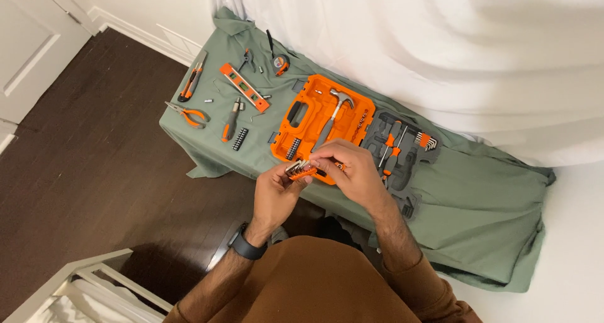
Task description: The person organizes tools by placing hex keys into an orange plastic holder, then puts the holder into a toolbox. They pick up a spirit level and place it into the toolbox as well. The person also picks up a small black object from the floor and places it into the toolbox.
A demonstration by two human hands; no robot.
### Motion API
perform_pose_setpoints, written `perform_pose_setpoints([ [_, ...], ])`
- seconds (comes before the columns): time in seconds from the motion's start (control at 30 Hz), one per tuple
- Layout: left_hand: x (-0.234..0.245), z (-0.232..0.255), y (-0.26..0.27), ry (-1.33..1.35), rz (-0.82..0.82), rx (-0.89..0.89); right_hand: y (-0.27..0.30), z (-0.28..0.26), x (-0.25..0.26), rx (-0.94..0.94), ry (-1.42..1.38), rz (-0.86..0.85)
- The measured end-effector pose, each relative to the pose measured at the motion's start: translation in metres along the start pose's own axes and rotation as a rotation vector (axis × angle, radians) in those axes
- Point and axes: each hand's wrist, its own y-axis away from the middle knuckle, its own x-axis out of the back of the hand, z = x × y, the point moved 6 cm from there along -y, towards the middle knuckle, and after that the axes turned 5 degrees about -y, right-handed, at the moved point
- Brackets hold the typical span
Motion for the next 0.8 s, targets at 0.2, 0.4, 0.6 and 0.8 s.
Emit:
perform_pose_setpoints([
  [0.2,-0.006,0.002,0.003,0.010,-0.002,0.024,0.005,-0.002,0.000,0.009,0.104,-0.031],
  [0.4,-0.008,-0.003,-0.003,0.037,0.013,0.039,0.013,-0.006,-0.001,0.019,0.153,-0.033],
  [0.6,-0.011,0.011,-0.003,0.039,0.000,0.047,0.018,-0.005,-0.001,0.017,0.160,0.015],
  [0.8,-0.013,-0.003,-0.007,0.084,-0.005,0.078,0.021,0.003,0.003,-0.032,0.118,0.092],
])
